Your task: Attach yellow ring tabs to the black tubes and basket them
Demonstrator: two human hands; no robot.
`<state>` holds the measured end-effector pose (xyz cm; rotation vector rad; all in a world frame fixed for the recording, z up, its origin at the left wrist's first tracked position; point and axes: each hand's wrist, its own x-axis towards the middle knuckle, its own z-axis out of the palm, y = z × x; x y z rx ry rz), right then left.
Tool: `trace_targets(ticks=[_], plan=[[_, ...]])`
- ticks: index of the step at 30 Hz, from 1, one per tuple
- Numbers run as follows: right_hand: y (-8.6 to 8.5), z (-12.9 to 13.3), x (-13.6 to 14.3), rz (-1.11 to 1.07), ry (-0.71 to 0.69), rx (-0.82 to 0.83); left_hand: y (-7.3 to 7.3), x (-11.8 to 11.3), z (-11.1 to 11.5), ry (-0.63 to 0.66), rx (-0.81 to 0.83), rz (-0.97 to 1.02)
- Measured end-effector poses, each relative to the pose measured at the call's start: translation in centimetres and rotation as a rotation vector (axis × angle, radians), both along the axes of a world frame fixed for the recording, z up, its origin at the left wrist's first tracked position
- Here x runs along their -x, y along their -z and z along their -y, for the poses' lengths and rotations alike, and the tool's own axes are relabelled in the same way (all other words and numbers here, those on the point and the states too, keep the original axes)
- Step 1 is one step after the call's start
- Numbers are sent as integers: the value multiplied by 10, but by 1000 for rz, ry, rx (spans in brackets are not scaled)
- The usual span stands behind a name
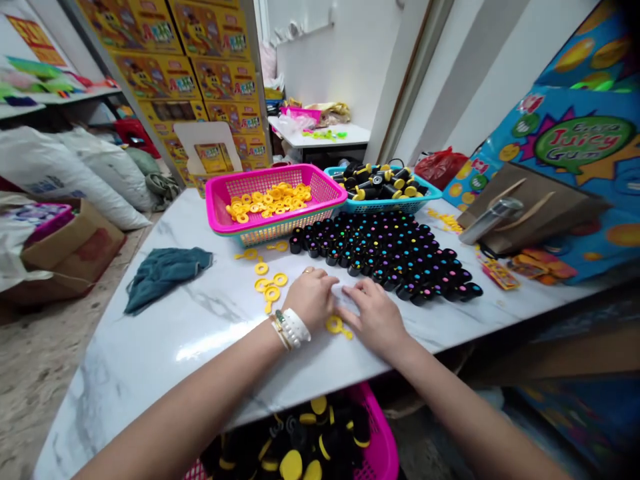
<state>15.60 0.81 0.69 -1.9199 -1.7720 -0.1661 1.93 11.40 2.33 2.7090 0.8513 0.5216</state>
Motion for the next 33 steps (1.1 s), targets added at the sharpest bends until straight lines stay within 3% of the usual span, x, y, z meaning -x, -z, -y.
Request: trace_targets(ticks=[5,9,14,18,22,26,29,33], plan=[[16,17,0,-166,-97,-70,-9,-47,0,-216,70,-15],[9,36,11,-230,-142,-51,-7,-69,0,-242,36,-71],[7,38,31,-210,-120,16,-3,-79,2,-264,18,-112],[8,40,24,-289,-191,12,1,-65,2,-258,95,17],[4,40,13,-261,-179,40,0,-24,6,-188,139,149],[1,39,19,-184,-206,76,-1,10,15,-169,257,187],[3,41,23,-197,-258,57,2,21,18,-138,295,226],[-4,38,8,-357,-243,-38,8,22,17,-30,290,204]])
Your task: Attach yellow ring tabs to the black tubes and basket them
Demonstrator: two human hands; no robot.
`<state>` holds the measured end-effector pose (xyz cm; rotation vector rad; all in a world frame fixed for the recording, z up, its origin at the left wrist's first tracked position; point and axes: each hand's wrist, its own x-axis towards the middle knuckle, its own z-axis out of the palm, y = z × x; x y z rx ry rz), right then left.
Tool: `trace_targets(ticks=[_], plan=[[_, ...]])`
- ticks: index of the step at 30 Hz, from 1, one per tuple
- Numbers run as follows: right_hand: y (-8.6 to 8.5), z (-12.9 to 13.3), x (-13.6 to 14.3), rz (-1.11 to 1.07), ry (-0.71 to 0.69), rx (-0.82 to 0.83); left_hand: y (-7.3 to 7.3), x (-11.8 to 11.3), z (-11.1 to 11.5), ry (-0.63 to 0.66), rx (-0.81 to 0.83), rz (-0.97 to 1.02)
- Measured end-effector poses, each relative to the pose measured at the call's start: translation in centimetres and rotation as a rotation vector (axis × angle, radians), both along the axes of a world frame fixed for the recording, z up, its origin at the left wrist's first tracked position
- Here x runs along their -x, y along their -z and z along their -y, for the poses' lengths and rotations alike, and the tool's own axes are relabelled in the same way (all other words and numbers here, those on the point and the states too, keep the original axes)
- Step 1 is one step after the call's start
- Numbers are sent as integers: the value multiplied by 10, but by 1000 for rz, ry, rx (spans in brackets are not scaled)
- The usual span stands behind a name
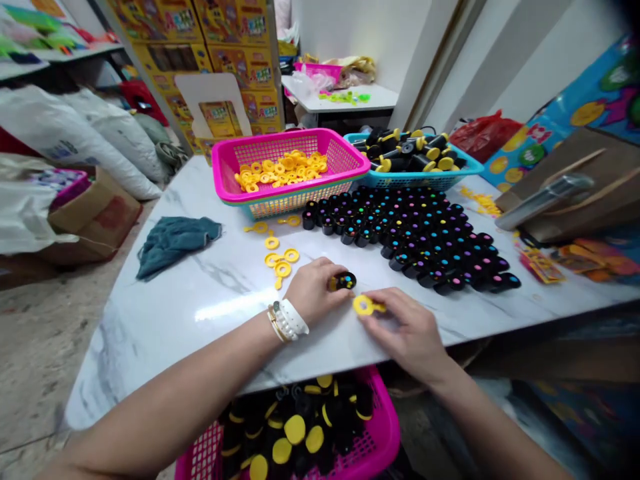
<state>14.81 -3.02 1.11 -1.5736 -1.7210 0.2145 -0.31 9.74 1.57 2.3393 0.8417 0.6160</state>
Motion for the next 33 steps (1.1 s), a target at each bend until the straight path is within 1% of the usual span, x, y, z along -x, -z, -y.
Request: trace_targets(ticks=[2,5,9,11,17,23,28,33], plan=[[-7,-8,-10,-3,17,-37,3,0,-1,54,-3,-18],[-14,-23,-17,49,-37,-44,6,0,-1,93,-8,-50],[-14,-35,-18,32,-102,16,5,1,1,95,6,-145],[-12,-36,-18,31,-105,25,2,1,2,93,41,-168],[-10,-35,-17,8,-74,38,-5,3,0,134,146,-131],[-6,-32,-20,-30,-85,41,-11,3,-1,113,322,-97],[-5,-32,-21,-56,-90,17,-11,2,-2,168,329,-114],[-7,-35,-21,-27,-91,54,-10,3,-2,183,302,-138]])
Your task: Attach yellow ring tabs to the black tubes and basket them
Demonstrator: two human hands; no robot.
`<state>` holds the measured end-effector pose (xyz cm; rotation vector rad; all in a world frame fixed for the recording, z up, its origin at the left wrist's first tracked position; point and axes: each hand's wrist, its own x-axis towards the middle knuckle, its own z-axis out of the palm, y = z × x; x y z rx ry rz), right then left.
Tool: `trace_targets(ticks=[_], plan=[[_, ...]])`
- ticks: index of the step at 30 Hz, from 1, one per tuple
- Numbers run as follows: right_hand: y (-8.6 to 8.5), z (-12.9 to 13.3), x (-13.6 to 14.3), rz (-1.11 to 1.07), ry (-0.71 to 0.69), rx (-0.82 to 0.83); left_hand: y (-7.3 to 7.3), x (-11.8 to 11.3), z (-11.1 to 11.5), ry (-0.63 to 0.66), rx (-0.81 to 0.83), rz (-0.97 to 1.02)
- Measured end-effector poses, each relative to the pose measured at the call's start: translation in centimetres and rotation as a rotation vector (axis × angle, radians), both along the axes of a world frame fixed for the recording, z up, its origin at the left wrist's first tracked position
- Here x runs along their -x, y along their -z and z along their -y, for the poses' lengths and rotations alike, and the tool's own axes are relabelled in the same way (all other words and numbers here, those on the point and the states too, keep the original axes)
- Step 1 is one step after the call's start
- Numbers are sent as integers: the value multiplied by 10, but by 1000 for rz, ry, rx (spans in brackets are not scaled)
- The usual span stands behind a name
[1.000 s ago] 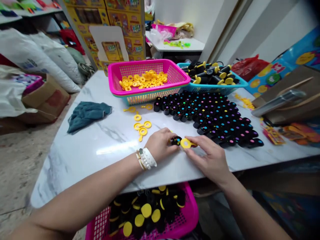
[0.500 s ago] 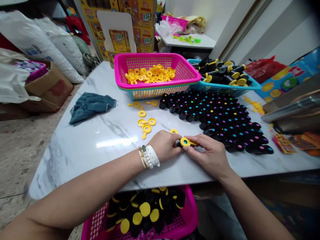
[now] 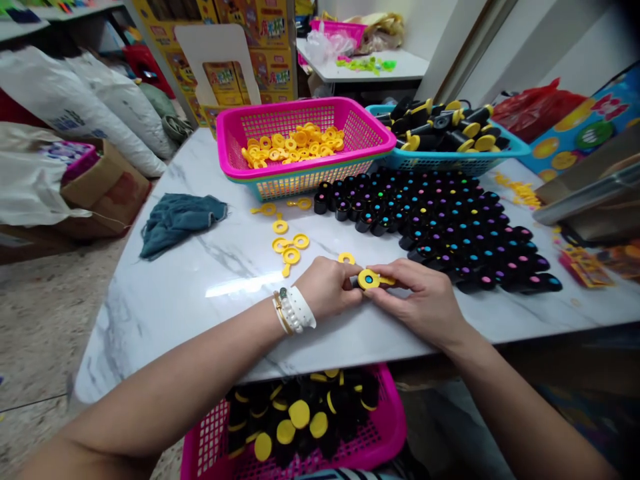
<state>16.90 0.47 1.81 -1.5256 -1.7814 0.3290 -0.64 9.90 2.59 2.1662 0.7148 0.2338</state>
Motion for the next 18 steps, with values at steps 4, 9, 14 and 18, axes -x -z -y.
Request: trace_targets(ticks=[4,9,14,18], plan=[[-1,-3,-1,2,-8,6,-3,1,2,-17,96,27],[-1,-2,-1,7,-19,-11,-10,-7,3,-64,809,70],[10,2,-1,-3,11,-47,-6,-18,5,-178,860,45],[15,5,-3,-99,43,-16,-3,-20,8,-221,794,42]])
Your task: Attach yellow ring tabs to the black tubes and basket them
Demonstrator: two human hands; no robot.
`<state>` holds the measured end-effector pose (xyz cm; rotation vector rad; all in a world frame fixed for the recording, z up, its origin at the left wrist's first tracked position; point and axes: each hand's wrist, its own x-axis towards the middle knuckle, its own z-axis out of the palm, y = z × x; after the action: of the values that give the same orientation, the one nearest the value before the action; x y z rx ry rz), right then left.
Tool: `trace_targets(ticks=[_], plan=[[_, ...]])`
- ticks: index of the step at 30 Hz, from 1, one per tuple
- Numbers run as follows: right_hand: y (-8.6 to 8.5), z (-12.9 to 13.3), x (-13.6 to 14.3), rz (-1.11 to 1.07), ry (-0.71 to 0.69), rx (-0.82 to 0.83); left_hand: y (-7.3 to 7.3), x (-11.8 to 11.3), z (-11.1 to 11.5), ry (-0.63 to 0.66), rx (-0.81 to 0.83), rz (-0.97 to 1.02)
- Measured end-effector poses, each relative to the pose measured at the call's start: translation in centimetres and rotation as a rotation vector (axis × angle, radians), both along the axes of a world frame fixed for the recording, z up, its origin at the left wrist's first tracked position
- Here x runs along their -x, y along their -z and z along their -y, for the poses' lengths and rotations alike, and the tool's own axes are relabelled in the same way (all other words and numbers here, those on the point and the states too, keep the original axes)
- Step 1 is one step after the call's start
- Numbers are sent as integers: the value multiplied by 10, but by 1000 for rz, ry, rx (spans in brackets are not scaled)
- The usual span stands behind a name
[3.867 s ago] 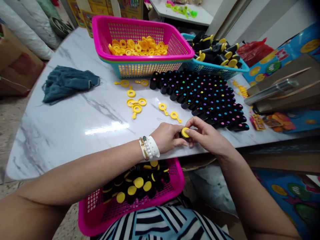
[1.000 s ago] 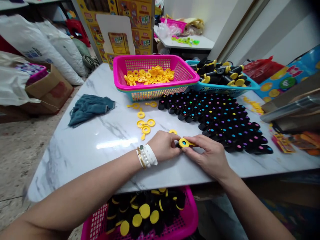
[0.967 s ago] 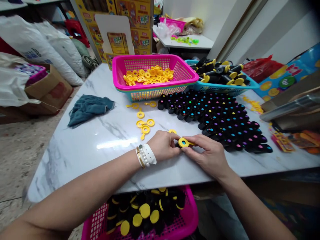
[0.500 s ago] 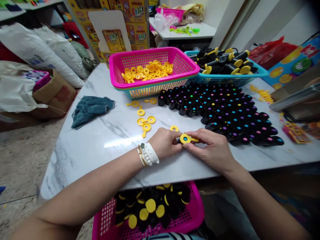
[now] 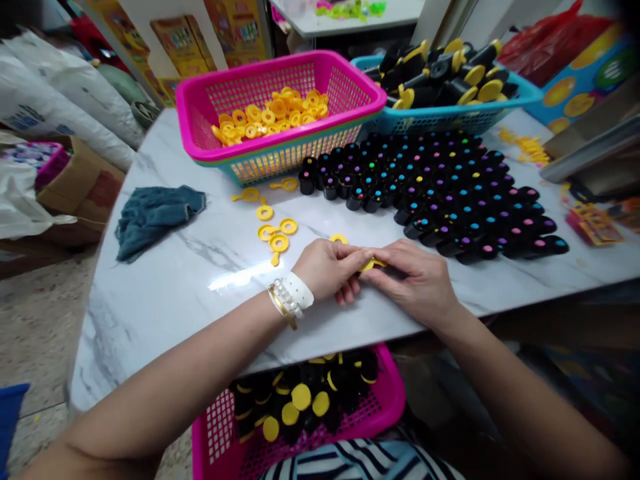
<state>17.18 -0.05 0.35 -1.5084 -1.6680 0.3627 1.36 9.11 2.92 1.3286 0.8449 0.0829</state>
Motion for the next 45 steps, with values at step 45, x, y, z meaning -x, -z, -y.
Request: trace_targets(ticks=[45], plan=[[-21,-20,-23,-724,-248,771,8,17,17,189,-1152,-146]])
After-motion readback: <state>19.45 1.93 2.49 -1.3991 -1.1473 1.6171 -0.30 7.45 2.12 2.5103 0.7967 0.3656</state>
